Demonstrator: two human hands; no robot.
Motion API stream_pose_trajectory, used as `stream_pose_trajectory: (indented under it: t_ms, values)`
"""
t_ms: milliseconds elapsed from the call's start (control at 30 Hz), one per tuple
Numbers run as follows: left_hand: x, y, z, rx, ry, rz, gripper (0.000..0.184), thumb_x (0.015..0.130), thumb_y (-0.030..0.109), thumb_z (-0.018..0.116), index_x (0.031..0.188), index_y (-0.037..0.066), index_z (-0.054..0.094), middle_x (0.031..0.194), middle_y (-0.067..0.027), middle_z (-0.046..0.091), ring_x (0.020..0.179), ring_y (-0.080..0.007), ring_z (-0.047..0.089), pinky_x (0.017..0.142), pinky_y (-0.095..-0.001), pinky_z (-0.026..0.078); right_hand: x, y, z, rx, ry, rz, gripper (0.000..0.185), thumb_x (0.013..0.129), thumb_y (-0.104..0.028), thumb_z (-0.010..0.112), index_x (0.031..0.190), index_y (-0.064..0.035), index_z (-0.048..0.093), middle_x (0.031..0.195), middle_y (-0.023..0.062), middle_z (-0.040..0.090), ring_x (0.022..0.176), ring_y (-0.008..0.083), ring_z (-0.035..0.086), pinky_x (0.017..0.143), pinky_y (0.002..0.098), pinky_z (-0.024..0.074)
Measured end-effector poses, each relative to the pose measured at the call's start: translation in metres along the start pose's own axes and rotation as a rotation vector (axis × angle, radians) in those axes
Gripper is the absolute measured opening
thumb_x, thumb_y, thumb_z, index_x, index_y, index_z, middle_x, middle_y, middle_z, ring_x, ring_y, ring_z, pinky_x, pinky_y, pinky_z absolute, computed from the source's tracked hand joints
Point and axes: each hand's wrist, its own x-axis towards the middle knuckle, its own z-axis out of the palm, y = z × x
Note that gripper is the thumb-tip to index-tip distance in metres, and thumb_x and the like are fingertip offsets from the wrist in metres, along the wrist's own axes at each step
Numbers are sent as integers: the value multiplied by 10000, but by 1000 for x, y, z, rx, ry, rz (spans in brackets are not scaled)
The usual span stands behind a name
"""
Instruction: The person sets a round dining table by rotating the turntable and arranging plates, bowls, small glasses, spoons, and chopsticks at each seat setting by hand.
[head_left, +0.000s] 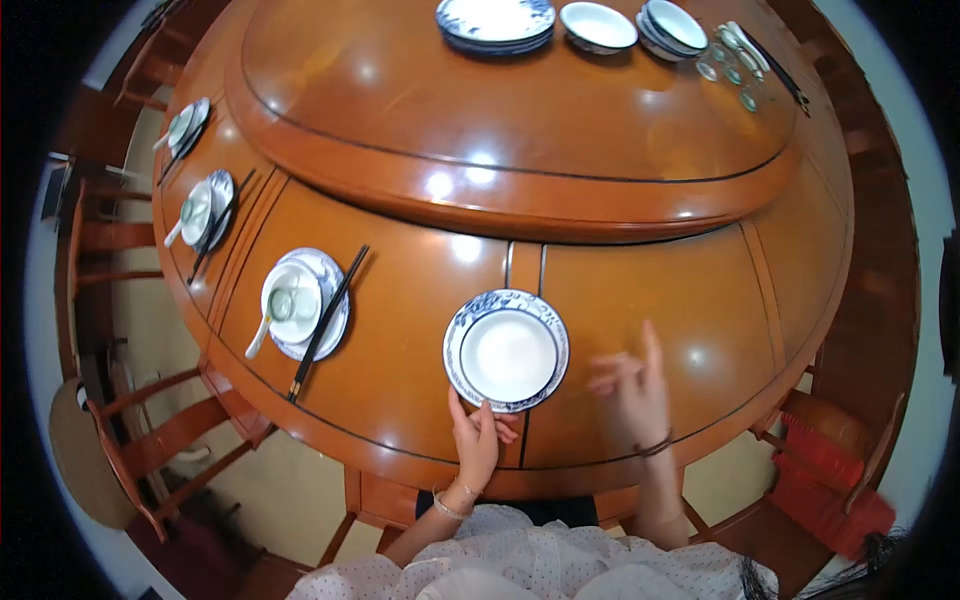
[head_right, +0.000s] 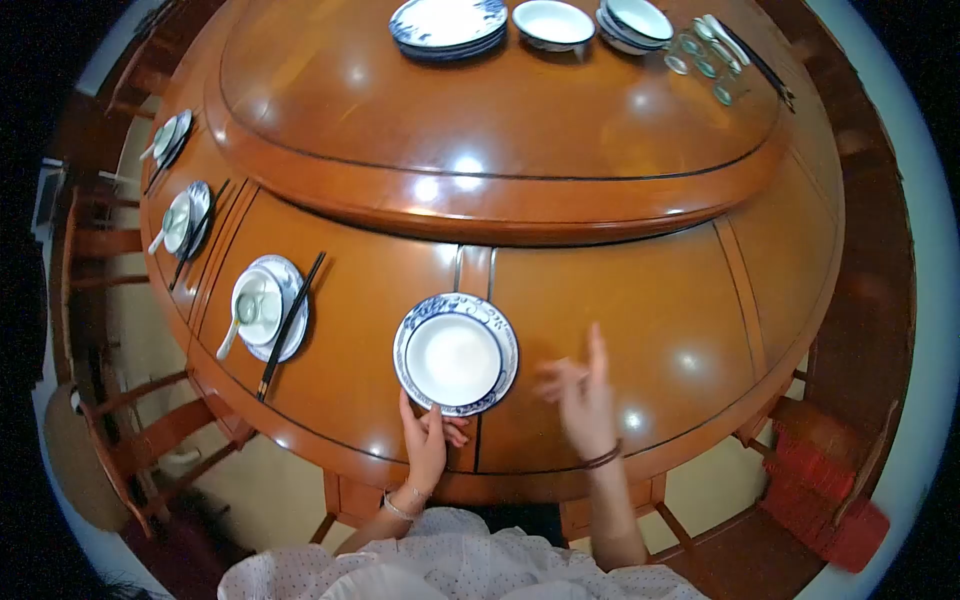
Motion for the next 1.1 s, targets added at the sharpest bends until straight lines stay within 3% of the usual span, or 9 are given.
stream_pose_trajectory:
  t_ms: [133, 300, 400, 633, 667, 900, 967, 1033, 1100]
  values:
    - [-2, 5, 7, 72, 64, 4, 569, 924, 97, 373, 1362, 61, 11, 676, -116, 605, 481, -115, 550, 399, -194, 396, 83, -52, -68, -920, 337, -763, 621, 759, 66, 440, 1345, -44, 265, 1329, 240, 330, 1236, 330, 341, 983, 468, 308]
    - [-16, 6, 24, 58, 404, 122, 548, 917, 94, 406, 1355, 55, 78, 657, -54, 533, 502, -85, 473, 451, -189, 406, 176, -52, -99, -1403, 169, -752, 734, 634, 63, 504, 1331, -43, 303, 1396, 212, 216, 1298, 316, 225, 1038, 490, 185]
    - [-33, 25, 58, 146, 716, 459, 524, 899, 55, 428, 1337, 46, 140, 776, -38, 469, 657, -81, 449, 578, -208, 414, 171, -53, -104, -1285, 113, -878, 713, 631, -2, 534, 1316, -56, 342, 1391, 231, 210, 1288, 333, 240, 1045, 476, 188]
    - [-23, 35, 153, 227, 690, 676, 249, 895, 37, 437, 1140, 31, 397, 671, 5, 454, 525, -32, 353, 459, -160, 281, 181, -46, -84, -1286, 89, -961, 537, 788, -115, 462, 1300, -7, 344, 1341, 277, 286, 1238, 417, 295, 1024, 469, 243]
    - [-20, 39, 175, 133, 697, 678, 159, 885, 20, 449, 1043, 35, 445, 599, 20, 427, 489, -34, 343, 439, -161, 270, 182, -44, -77, -1303, 124, -969, 636, 704, -77, 540, 1306, -19, 344, 1351, 270, 272, 1224, 413, 320, 1009, 444, 280]
    - [35, 93, 275, 166, 548, 880, 196, 873, 15, 467, 1067, 26, 446, 710, -15, 494, 544, -47, 402, 467, -165, 325, 174, -71, -56, -1306, -169, -996, 510, 809, -146, 447, 1284, 17, 360, 1324, 299, 301, 1201, 434, 347, 990, 466, 302]
    - [56, 113, 295, 144, 499, 926, 211, 872, 14, 468, 1081, 21, 445, 738, -20, 498, 561, -49, 412, 481, -165, 336, 185, -76, -72, -1226, -127, -1187, 520, 760, -235, 556, 1223, -17, 464, 1227, 274, 442, 1100, 356, 484, 889, 395, 410]
    - [72, 125, 306, 96, 401, 955, 242, 872, 17, 472, 1112, 13, 443, 804, -30, 513, 622, -54, 448, 522, -165, 363, 195, -87, -97, -300, -628, -678, 346, 778, -208, 570, 1083, -44, 580, 979, 202, 603, 896, 260, 607, 749, 351, 475]
    - [83, 128, 314, 131, 412, 908, 229, 871, 25, 480, 1099, 15, 456, 836, -35, 527, 647, -60, 472, 533, -170, 378, 197, -95, -129, -144, -368, -731, 160, 790, -156, 613, 891, -37, 649, 700, 127, 639, 577, 174, 616, 540, 288, 484]
